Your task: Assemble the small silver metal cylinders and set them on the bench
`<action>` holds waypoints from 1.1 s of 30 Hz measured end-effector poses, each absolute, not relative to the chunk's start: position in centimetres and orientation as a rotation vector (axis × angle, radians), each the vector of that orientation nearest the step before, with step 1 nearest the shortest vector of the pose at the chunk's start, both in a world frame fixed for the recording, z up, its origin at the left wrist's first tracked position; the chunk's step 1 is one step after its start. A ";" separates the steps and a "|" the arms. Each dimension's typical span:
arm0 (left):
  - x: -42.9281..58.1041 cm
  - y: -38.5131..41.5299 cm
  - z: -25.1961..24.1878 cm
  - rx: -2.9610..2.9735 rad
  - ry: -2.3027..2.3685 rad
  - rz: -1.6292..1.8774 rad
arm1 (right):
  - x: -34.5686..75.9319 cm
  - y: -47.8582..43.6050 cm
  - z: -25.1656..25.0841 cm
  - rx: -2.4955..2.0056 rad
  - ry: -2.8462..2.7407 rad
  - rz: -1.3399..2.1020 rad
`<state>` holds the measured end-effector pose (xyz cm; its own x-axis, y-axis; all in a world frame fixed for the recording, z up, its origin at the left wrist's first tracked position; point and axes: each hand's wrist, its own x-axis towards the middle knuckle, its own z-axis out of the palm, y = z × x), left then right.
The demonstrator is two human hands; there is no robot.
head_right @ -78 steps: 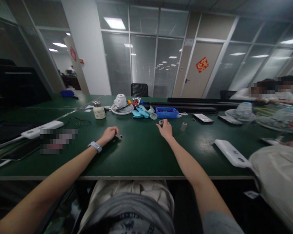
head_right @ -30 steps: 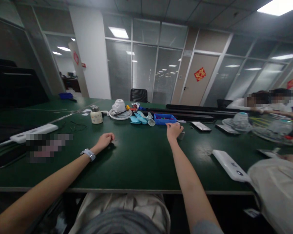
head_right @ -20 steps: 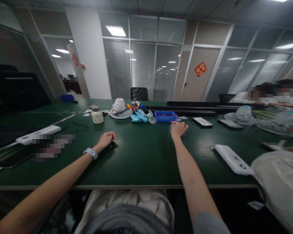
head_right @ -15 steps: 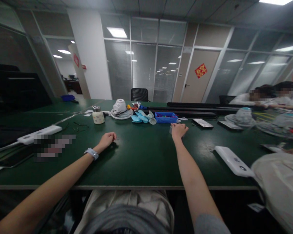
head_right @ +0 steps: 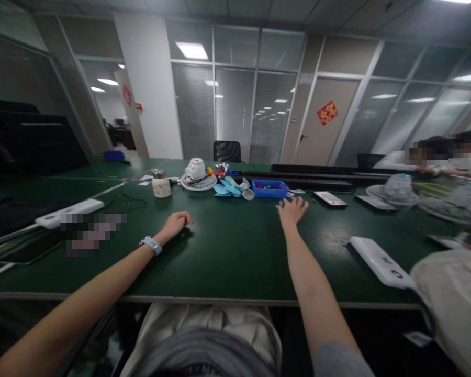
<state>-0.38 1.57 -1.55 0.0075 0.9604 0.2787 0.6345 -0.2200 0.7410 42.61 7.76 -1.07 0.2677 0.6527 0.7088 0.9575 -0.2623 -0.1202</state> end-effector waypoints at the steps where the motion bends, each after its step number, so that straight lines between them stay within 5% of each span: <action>1: -0.4 1.6 -1.5 1.886 1.632 1.083 | 42.7 7.8 -1.1 -1.999 -1.437 -0.745; 7: -0.3 1.6 -1.6 1.886 1.627 1.104 | 43.4 6.7 -1.5 -1.911 -1.103 -0.657; 18: -0.3 1.4 -1.5 1.900 1.648 1.095 | 43.8 4.9 -1.3 -2.090 -0.780 0.028; 33: 5.0 -3.5 0.9 2.423 1.162 1.529 | 24.6 -0.3 -2.5 -1.140 -1.825 0.506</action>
